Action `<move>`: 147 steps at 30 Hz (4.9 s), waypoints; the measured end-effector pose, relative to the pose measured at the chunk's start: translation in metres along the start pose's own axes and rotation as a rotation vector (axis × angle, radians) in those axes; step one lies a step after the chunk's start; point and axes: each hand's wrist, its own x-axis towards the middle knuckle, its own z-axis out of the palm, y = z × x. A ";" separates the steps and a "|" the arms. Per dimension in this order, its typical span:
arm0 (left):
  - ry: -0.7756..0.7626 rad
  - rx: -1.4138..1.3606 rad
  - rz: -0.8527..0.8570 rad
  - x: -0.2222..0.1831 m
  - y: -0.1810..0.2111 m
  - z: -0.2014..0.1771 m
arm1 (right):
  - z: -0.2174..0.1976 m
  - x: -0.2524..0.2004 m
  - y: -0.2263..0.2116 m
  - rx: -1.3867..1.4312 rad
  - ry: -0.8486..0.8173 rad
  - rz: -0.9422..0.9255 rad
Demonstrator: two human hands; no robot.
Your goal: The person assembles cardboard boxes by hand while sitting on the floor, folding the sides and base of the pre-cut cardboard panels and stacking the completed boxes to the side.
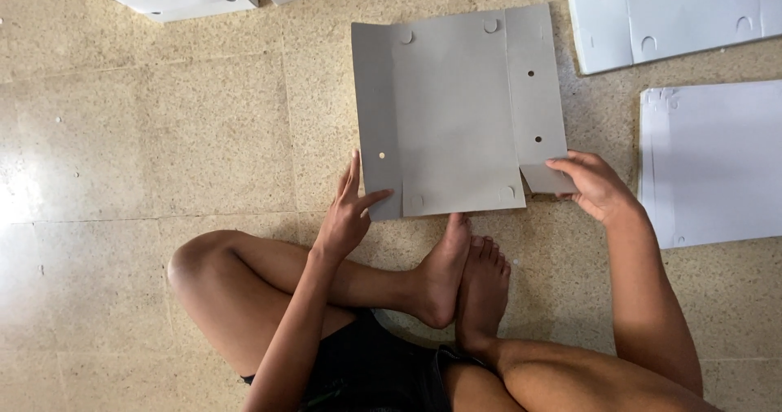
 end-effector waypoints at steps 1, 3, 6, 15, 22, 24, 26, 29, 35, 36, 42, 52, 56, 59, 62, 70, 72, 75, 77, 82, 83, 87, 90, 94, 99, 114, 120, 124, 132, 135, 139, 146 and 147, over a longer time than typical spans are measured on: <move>-0.002 0.001 -0.001 -0.002 -0.002 0.004 | -0.004 0.009 0.011 0.001 0.000 0.002; 0.012 0.216 0.099 0.002 -0.005 0.009 | -0.013 0.028 0.029 0.193 0.000 0.084; -0.057 0.118 0.108 0.003 -0.010 0.015 | -0.003 0.023 0.024 0.364 0.007 0.089; -0.130 -0.040 0.083 0.017 0.006 0.019 | 0.035 -0.011 0.006 0.069 0.059 -0.031; -0.390 -0.369 -0.102 0.042 0.022 -0.022 | 0.027 0.017 0.052 -0.598 0.347 -0.077; -0.529 -0.348 -0.132 0.050 0.036 -0.031 | 0.020 0.025 0.050 -0.026 0.156 0.028; -0.616 -0.226 -0.133 0.051 0.056 -0.035 | 0.011 0.030 0.047 -0.109 0.173 -0.001; -0.678 -0.147 -0.135 0.050 0.083 -0.045 | 0.000 0.033 0.036 -0.246 0.210 -0.022; -0.348 -0.457 -0.161 0.028 0.021 0.002 | -0.005 0.020 -0.010 -0.610 0.182 -0.067; -0.291 -0.549 -0.231 0.022 0.003 0.013 | -0.013 0.028 -0.006 -0.643 0.174 -0.087; -0.081 -0.175 -0.269 0.034 0.004 0.059 | 0.029 -0.002 -0.024 -0.633 0.157 -0.147; -0.163 0.317 -0.044 0.082 0.085 0.063 | 0.062 -0.007 -0.010 -0.469 0.161 -0.448; -0.401 0.180 -0.091 0.065 0.104 0.039 | 0.057 0.008 0.004 -0.442 0.239 -0.389; -0.358 0.130 -0.063 0.054 0.084 0.063 | 0.064 0.004 0.003 -0.421 0.265 -0.423; -0.282 0.086 -0.093 0.063 0.085 0.059 | 0.074 -0.002 0.001 -0.432 0.309 -0.494; -0.016 0.179 -0.268 0.110 0.082 0.088 | 0.090 0.002 0.002 -0.480 0.148 -0.583; 0.118 0.205 -0.387 0.117 0.098 0.079 | 0.098 -0.012 -0.014 -0.494 0.150 -0.597; 0.285 0.147 -0.358 0.108 0.097 0.073 | 0.100 -0.013 -0.016 -0.441 0.183 -0.601; 0.344 0.082 -0.252 0.087 0.087 0.056 | 0.100 -0.007 -0.011 -0.431 0.185 -0.607; 0.739 0.110 0.076 0.012 0.072 0.035 | 0.092 0.009 0.009 -0.401 0.207 -0.626; 0.683 -0.062 -0.155 -0.004 0.073 0.036 | 0.088 0.019 0.021 -0.441 0.251 -0.641; 0.336 -0.650 -0.585 -0.024 0.082 0.021 | 0.080 0.034 0.026 -0.504 0.323 -0.767; 0.316 -0.657 -0.340 -0.021 0.049 0.044 | 0.079 0.023 0.025 -0.418 0.191 -0.771; 0.288 -0.771 -0.096 0.000 0.043 0.042 | 0.077 0.006 0.022 -0.251 -0.039 -0.755; 0.252 -0.591 -0.070 0.005 0.016 0.050 | 0.075 -0.009 0.007 -0.428 -0.125 -0.590; 0.177 -0.337 -0.092 0.021 -0.002 0.065 | 0.075 0.052 0.043 -0.720 -0.054 -0.964; 0.295 -0.201 -0.169 0.033 -0.022 0.083 | 0.077 0.079 0.065 -0.780 0.200 -1.171; 0.315 -0.166 -0.177 0.032 -0.008 0.076 | 0.084 0.071 0.061 -0.845 0.271 -1.201; 0.230 -0.106 -0.023 0.026 0.003 0.059 | 0.090 0.017 0.032 -0.821 0.026 -0.896; 0.242 0.028 -0.041 0.032 0.009 0.060 | 0.088 0.041 0.045 -0.910 0.105 -0.936; 0.109 0.118 -0.105 0.034 0.032 0.046 | 0.084 0.050 0.038 -0.811 0.142 -0.835; 0.179 0.233 0.108 0.031 0.029 0.061 | 0.084 0.010 0.034 -0.408 0.309 -0.647; 0.230 0.283 0.142 0.032 0.029 0.063 | 0.088 -0.003 0.026 -0.292 0.278 -0.607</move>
